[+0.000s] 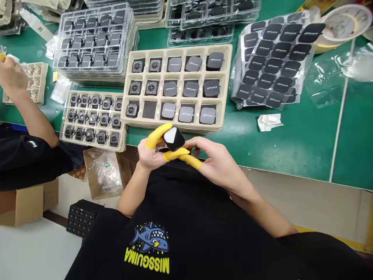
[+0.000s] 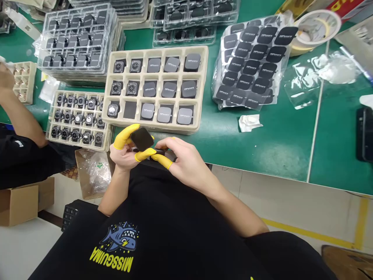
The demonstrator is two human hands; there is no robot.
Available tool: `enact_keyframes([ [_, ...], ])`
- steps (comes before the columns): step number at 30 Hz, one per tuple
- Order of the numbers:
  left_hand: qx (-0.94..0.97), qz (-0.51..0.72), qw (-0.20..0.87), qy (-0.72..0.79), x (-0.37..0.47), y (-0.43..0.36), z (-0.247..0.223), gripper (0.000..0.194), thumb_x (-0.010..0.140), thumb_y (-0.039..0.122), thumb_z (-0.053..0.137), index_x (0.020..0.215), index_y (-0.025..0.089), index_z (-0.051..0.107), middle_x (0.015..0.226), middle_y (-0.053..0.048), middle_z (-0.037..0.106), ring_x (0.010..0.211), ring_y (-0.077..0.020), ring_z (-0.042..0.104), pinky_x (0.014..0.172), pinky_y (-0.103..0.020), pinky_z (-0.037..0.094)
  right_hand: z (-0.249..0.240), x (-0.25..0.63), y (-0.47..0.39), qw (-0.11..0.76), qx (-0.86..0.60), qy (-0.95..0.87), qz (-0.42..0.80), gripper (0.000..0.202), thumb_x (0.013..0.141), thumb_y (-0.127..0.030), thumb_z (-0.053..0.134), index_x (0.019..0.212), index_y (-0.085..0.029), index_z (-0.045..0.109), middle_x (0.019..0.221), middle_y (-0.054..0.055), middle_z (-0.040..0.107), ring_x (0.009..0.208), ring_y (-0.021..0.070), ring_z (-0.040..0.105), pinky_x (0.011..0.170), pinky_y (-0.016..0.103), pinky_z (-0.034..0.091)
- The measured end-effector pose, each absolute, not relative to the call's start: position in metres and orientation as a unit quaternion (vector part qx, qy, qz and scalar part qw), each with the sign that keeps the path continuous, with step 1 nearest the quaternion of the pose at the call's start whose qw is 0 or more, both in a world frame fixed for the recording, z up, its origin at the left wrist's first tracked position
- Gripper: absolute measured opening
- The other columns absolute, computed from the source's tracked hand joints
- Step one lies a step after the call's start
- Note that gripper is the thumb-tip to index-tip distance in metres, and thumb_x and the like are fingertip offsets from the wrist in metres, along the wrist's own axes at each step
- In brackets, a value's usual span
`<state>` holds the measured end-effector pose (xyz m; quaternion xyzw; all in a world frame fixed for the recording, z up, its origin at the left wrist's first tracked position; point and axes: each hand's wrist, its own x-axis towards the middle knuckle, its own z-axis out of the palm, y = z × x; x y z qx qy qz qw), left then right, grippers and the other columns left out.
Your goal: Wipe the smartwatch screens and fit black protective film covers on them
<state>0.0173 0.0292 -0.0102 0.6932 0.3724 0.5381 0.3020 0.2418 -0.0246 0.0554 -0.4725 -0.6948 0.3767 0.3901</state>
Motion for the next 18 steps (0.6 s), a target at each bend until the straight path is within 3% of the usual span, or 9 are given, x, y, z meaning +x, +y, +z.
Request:
enact_keyframes([
  [6, 0.705, 0.521, 0.274, 0.395, 0.014, 0.029, -0.019, 0.071, 0.069, 0.074, 0.1, 0.114, 0.021, 0.085, 0.078, 0.0, 0.082, 0.064, -0.0194, 0.082, 0.067, -0.029, 0.074, 0.039, 0.237, -0.027, 0.427, -0.474, -0.725, 0.26, 0.009, 0.108, -0.025, 0.073, 0.117, -0.026, 0.073, 0.108, 0.009, 0.083, 0.09, 0.0245, 0.075, 0.08, 0.038, 0.063],
  [13, 0.678, 0.529, 0.273, 0.431, 0.022, 0.02, -0.026, 0.083, 0.072, 0.079, 0.096, 0.131, 0.022, 0.08, 0.08, 0.002, 0.082, 0.063, -0.0173, 0.082, 0.062, -0.024, 0.071, 0.032, 0.235, -0.031, 0.415, -0.48, -0.712, 0.301, 0.008, 0.111, -0.032, 0.072, 0.116, -0.026, 0.073, 0.096, 0.005, 0.081, 0.08, 0.0216, 0.074, 0.071, 0.035, 0.063],
  [18, 0.662, 0.549, 0.258, 0.44, 0.024, 0.014, -0.03, 0.079, 0.075, 0.076, 0.095, 0.131, 0.022, 0.081, 0.089, -0.001, 0.087, 0.07, -0.0199, 0.086, 0.068, -0.025, 0.074, 0.026, 0.23, -0.033, 0.454, -0.478, -0.723, 0.206, 0.01, 0.108, -0.022, 0.074, 0.116, -0.027, 0.077, 0.103, 0.007, 0.083, 0.088, 0.0242, 0.076, 0.076, 0.039, 0.063],
])
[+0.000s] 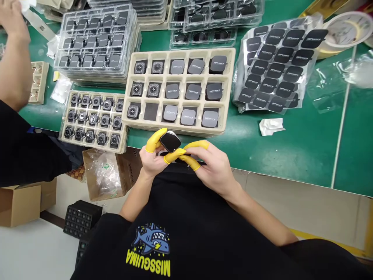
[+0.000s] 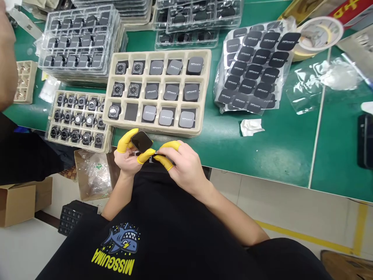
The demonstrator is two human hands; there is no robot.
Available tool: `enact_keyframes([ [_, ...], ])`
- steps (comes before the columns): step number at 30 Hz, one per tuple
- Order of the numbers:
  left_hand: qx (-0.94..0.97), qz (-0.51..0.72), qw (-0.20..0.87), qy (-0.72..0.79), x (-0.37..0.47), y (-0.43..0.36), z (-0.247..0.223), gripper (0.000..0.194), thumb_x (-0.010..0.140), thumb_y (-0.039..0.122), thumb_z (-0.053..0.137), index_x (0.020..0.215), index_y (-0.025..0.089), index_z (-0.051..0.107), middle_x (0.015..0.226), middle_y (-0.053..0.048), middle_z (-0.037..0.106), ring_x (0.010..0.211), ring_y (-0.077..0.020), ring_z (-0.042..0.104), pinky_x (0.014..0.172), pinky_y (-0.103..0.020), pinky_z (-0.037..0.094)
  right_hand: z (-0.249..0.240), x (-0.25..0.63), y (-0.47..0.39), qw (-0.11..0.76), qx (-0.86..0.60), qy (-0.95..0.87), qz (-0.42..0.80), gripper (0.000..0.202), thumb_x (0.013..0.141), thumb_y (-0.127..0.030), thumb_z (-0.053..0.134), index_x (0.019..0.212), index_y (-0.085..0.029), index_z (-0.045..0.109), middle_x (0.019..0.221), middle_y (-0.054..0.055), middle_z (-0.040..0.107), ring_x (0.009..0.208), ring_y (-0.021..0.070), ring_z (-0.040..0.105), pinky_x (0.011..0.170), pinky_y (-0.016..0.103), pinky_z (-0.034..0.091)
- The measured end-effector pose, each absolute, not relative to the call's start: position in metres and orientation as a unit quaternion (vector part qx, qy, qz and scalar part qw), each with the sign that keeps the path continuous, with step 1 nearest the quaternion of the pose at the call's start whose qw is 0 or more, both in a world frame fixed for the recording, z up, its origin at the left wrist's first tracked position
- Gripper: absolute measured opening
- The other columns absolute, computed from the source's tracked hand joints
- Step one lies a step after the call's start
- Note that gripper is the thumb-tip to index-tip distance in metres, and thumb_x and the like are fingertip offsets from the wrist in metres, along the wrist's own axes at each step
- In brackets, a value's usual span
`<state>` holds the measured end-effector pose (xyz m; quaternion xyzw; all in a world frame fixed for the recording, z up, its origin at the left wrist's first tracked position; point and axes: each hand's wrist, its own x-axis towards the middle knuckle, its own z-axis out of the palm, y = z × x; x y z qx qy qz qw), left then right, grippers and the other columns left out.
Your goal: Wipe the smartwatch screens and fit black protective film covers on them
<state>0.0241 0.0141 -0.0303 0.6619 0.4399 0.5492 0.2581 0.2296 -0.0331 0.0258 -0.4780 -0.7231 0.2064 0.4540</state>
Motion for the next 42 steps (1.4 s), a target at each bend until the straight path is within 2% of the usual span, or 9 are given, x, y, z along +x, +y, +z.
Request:
enact_keyframes([
  [5, 0.621, 0.567, 0.329, 0.429, 0.027, 0.012, -0.027, 0.079, 0.076, 0.07, 0.099, 0.136, 0.022, 0.078, 0.094, -0.002, 0.09, 0.073, -0.019, 0.087, 0.073, -0.024, 0.074, 0.017, 0.23, -0.033, 0.482, -0.442, -0.743, 0.139, 0.029, 0.099, -0.01, 0.079, 0.114, -0.035, 0.081, 0.117, 0.007, 0.083, 0.107, 0.0279, 0.077, 0.083, 0.045, 0.064],
  [8, 0.592, 0.595, 0.342, 0.423, 0.028, 0.016, -0.027, 0.082, 0.076, 0.063, 0.102, 0.143, 0.024, 0.075, 0.094, 0.0, 0.09, 0.071, -0.0162, 0.086, 0.073, -0.021, 0.073, 0.015, 0.232, -0.034, 0.502, -0.383, -0.76, 0.156, 0.035, 0.095, -0.004, 0.079, 0.113, -0.034, 0.082, 0.118, 0.007, 0.081, 0.112, 0.0284, 0.075, 0.087, 0.048, 0.065],
  [13, 0.612, 0.616, 0.315, 0.383, 0.019, 0.024, -0.03, 0.078, 0.077, 0.057, 0.102, 0.144, 0.027, 0.077, 0.094, 0.001, 0.091, 0.068, -0.0154, 0.086, 0.073, -0.02, 0.072, 0.033, 0.243, -0.033, 0.541, -0.319, -0.706, 0.327, 0.016, 0.1, -0.019, 0.082, 0.109, -0.033, 0.085, 0.114, 0.008, 0.082, 0.109, 0.0282, 0.076, 0.086, 0.045, 0.067],
  [18, 0.675, 0.576, 0.311, 0.339, 0.005, 0.023, -0.02, 0.088, 0.071, 0.061, 0.103, 0.148, 0.028, 0.076, 0.084, 0.003, 0.088, 0.062, -0.0168, 0.084, 0.067, -0.021, 0.071, 0.076, 0.268, -0.005, 0.476, -0.404, -0.584, 0.518, 0.004, 0.104, -0.032, 0.082, 0.1, -0.03, 0.083, 0.115, 0.007, 0.083, 0.11, 0.0265, 0.078, 0.093, 0.04, 0.066],
  [21, 0.715, 0.554, 0.291, 0.311, 0.005, 0.024, -0.008, 0.089, 0.071, 0.068, 0.1, 0.146, 0.027, 0.077, 0.082, 0.004, 0.087, 0.06, -0.0164, 0.082, 0.064, -0.02, 0.069, 0.104, 0.273, 0.015, 0.445, -0.424, -0.585, 0.529, 0.015, 0.102, -0.042, 0.084, 0.094, -0.029, 0.083, 0.114, 0.008, 0.082, 0.11, 0.0283, 0.077, 0.091, 0.04, 0.065],
  [26, 0.749, 0.535, 0.273, 0.28, 0.015, 0.028, 0.009, 0.072, 0.076, 0.073, 0.095, 0.126, 0.023, 0.084, 0.076, 0.001, 0.085, 0.059, -0.0179, 0.08, 0.062, -0.023, 0.069, 0.134, 0.26, 0.034, 0.381, -0.394, -0.624, 0.557, 0.024, 0.1, -0.049, 0.086, 0.091, -0.027, 0.082, 0.118, 0.007, 0.081, 0.103, 0.0263, 0.075, 0.086, 0.038, 0.062],
  [30, 0.76, 0.518, 0.285, 0.27, 0.015, 0.029, 0.015, 0.072, 0.079, 0.072, 0.094, 0.131, 0.024, 0.082, 0.085, 0.0, 0.089, 0.067, -0.0196, 0.084, 0.07, -0.025, 0.072, 0.14, 0.251, 0.04, 0.341, -0.376, -0.651, 0.565, 0.029, 0.099, -0.051, 0.087, 0.089, -0.025, 0.08, 0.114, 0.007, 0.081, 0.101, 0.0263, 0.075, 0.081, 0.036, 0.06],
  [37, 0.772, 0.518, 0.25, 0.269, 0.013, 0.03, 0.017, 0.067, 0.085, 0.074, 0.088, 0.131, 0.025, 0.082, 0.078, 0.002, 0.087, 0.061, -0.0178, 0.082, 0.063, -0.022, 0.068, 0.13, 0.244, 0.039, 0.354, -0.365, -0.651, 0.564, 0.025, 0.1, -0.047, 0.085, 0.091, -0.024, 0.08, 0.111, 0.008, 0.08, 0.097, 0.0251, 0.073, 0.08, 0.037, 0.059],
  [42, 0.78, 0.5, 0.24, 0.288, 0.011, 0.032, 0.014, 0.071, 0.084, 0.083, 0.083, 0.125, 0.025, 0.085, 0.083, 0.0, 0.088, 0.069, -0.0199, 0.084, 0.068, -0.024, 0.069, 0.125, 0.241, 0.039, 0.365, -0.353, -0.657, 0.557, 0.021, 0.101, -0.041, 0.085, 0.09, -0.024, 0.078, 0.107, 0.005, 0.079, 0.093, 0.0217, 0.07, 0.079, 0.035, 0.057],
])
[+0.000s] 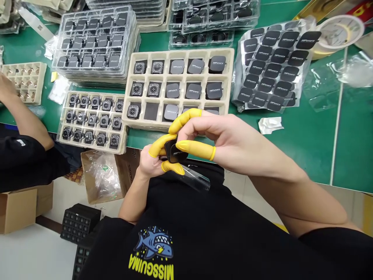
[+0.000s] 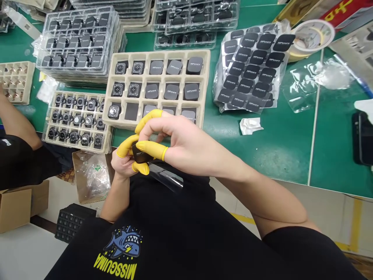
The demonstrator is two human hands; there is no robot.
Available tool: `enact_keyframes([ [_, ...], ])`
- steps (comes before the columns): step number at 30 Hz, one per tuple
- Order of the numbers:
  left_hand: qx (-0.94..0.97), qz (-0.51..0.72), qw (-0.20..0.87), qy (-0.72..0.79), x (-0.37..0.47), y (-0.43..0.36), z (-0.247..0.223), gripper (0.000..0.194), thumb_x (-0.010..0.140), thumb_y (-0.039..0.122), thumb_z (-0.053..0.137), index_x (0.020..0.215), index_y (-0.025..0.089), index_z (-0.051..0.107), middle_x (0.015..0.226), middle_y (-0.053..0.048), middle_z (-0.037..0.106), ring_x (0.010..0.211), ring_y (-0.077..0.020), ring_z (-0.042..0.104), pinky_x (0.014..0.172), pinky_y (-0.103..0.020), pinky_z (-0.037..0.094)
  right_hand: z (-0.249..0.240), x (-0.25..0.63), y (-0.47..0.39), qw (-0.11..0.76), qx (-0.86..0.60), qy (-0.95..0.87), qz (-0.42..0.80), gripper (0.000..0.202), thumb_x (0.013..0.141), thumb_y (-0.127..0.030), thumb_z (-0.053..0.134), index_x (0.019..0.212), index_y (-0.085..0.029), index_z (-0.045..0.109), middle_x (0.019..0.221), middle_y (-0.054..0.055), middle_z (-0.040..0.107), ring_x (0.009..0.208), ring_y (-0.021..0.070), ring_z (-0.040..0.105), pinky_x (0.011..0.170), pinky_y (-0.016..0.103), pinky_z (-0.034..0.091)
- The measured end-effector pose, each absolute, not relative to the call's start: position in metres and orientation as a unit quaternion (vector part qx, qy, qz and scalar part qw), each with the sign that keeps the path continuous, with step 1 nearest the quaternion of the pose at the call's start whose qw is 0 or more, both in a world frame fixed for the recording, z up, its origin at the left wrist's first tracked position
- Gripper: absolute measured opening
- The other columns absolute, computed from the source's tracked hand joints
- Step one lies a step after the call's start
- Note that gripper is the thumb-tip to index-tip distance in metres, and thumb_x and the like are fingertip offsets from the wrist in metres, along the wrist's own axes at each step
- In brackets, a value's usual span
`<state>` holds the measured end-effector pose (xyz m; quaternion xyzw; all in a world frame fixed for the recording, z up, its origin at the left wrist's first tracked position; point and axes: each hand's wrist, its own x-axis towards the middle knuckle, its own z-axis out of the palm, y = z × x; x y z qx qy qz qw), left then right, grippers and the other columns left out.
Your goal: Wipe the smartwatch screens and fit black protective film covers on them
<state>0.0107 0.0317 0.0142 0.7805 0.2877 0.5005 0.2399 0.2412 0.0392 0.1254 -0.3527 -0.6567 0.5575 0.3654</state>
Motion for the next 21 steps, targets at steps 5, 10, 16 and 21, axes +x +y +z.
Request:
enact_keyframes([
  [5, 0.78, 0.494, 0.235, 0.303, 0.0087, 0.0304, 0.0083, 0.073, 0.085, 0.085, 0.08, 0.125, 0.025, 0.086, 0.08, 0.001, 0.086, 0.067, -0.0194, 0.082, 0.068, -0.025, 0.069, 0.1255, 0.2401, 0.0386, 0.37, -0.358, -0.659, 0.548, 0.02, 0.101, -0.04, 0.085, 0.09, -0.024, 0.077, 0.106, 0.004, 0.078, 0.092, 0.0204, 0.068, 0.079, 0.033, 0.057],
  [10, 0.768, 0.496, 0.271, 0.302, 0.0097, 0.0304, 0.0117, 0.065, 0.081, 0.083, 0.085, 0.112, 0.026, 0.088, 0.08, 0.001, 0.087, 0.067, -0.0195, 0.082, 0.067, -0.025, 0.069, 0.1226, 0.2389, 0.0386, 0.381, -0.35, -0.663, 0.541, 0.019, 0.102, -0.038, 0.083, 0.09, -0.024, 0.077, 0.106, 0.005, 0.078, 0.093, 0.0215, 0.069, 0.081, 0.035, 0.058],
  [16, 0.782, 0.477, 0.271, 0.297, 0.0091, 0.031, 0.0156, 0.062, 0.082, 0.08, 0.087, 0.112, 0.025, 0.089, 0.081, 0.0, 0.088, 0.067, -0.0196, 0.083, 0.068, -0.024, 0.069, 0.1209, 0.2382, 0.04, 0.379, -0.347, -0.668, 0.538, 0.019, 0.103, -0.035, 0.08, 0.088, -0.024, 0.076, 0.103, 0.005, 0.078, 0.091, 0.0207, 0.068, 0.08, 0.034, 0.058],
  [21, 0.802, 0.456, 0.246, 0.298, 0.0067, 0.0296, 0.0106, 0.058, 0.086, 0.08, 0.083, 0.105, 0.026, 0.089, 0.081, -0.001, 0.087, 0.069, -0.0203, 0.083, 0.069, -0.025, 0.07, 0.1207, 0.2384, 0.0396, 0.377, -0.347, -0.669, 0.539, 0.017, 0.103, -0.031, 0.077, 0.088, -0.024, 0.076, 0.103, 0.006, 0.078, 0.091, 0.0208, 0.068, 0.08, 0.034, 0.058],
])
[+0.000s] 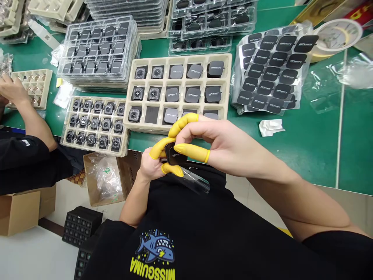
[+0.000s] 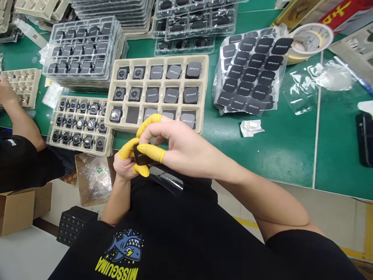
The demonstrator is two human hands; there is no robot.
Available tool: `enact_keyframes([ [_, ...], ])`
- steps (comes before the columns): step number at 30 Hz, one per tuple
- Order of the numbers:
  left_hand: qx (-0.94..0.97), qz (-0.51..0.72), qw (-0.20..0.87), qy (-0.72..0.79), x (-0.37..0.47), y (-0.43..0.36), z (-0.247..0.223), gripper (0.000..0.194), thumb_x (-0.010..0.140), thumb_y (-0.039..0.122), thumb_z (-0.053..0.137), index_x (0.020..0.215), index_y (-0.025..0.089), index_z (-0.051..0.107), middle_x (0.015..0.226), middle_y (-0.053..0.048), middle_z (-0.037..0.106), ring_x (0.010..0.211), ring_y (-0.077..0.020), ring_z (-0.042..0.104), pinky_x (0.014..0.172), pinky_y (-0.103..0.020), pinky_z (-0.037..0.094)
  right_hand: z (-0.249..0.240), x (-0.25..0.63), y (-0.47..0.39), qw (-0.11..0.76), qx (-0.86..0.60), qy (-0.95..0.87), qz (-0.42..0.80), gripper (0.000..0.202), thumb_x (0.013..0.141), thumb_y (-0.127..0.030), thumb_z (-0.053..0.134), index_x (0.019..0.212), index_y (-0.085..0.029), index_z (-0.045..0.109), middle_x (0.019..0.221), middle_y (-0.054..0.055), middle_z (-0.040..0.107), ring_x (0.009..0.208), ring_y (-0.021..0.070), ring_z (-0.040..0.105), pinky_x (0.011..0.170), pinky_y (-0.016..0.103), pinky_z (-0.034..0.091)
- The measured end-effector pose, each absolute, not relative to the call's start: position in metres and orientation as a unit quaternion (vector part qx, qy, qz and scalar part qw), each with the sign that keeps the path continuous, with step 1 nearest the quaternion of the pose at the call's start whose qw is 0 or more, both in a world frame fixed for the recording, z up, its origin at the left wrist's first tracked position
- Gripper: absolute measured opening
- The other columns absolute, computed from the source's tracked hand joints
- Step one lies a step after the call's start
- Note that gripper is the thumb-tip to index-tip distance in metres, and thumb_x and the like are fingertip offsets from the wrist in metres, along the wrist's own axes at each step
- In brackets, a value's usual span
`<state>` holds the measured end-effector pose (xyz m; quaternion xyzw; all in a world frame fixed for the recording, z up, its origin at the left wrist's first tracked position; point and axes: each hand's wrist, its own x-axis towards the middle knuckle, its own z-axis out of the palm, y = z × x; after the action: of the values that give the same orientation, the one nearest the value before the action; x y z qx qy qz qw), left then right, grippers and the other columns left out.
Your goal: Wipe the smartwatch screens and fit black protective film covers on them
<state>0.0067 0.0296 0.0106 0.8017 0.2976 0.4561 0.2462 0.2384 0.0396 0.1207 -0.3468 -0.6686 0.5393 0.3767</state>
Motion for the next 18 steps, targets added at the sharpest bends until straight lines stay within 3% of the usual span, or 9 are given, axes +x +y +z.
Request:
enact_keyframes([
  [2, 0.806, 0.449, 0.231, 0.308, 0.0065, 0.0288, 0.0103, 0.058, 0.088, 0.081, 0.081, 0.099, 0.025, 0.089, 0.078, -0.001, 0.086, 0.067, -0.0203, 0.082, 0.068, -0.025, 0.07, 0.1211, 0.2384, 0.0393, 0.374, -0.35, -0.665, 0.543, 0.018, 0.103, -0.032, 0.077, 0.087, -0.024, 0.076, 0.104, 0.006, 0.078, 0.092, 0.0212, 0.068, 0.08, 0.035, 0.059],
  [6, 0.801, 0.455, 0.217, 0.325, 0.0068, 0.0278, 0.0115, 0.066, 0.088, 0.083, 0.079, 0.114, 0.023, 0.088, 0.075, 0.0, 0.085, 0.063, -0.0199, 0.081, 0.067, -0.025, 0.069, 0.1215, 0.2378, 0.0391, 0.375, -0.352, -0.662, 0.546, 0.022, 0.103, -0.041, 0.08, 0.088, -0.025, 0.076, 0.105, 0.006, 0.078, 0.091, 0.0215, 0.068, 0.081, 0.036, 0.059],
  [9, 0.799, 0.454, 0.226, 0.324, 0.0067, 0.0277, 0.0111, 0.066, 0.087, 0.084, 0.08, 0.113, 0.024, 0.088, 0.077, -0.001, 0.085, 0.064, -0.0194, 0.081, 0.068, -0.025, 0.069, 0.1206, 0.2371, 0.0389, 0.377, -0.351, -0.66, 0.546, 0.024, 0.102, -0.043, 0.083, 0.087, -0.025, 0.076, 0.105, 0.006, 0.078, 0.091, 0.0216, 0.068, 0.08, 0.036, 0.059],
  [18, 0.791, 0.455, 0.261, 0.313, 0.0072, 0.0284, 0.0126, 0.065, 0.084, 0.082, 0.083, 0.113, 0.024, 0.087, 0.08, -0.001, 0.087, 0.068, -0.0197, 0.083, 0.069, -0.023, 0.068, 0.1198, 0.2374, 0.0376, 0.374, -0.361, -0.667, 0.535, 0.017, 0.102, -0.033, 0.078, 0.087, -0.024, 0.076, 0.105, 0.005, 0.077, 0.092, 0.0199, 0.068, 0.082, 0.033, 0.057],
])
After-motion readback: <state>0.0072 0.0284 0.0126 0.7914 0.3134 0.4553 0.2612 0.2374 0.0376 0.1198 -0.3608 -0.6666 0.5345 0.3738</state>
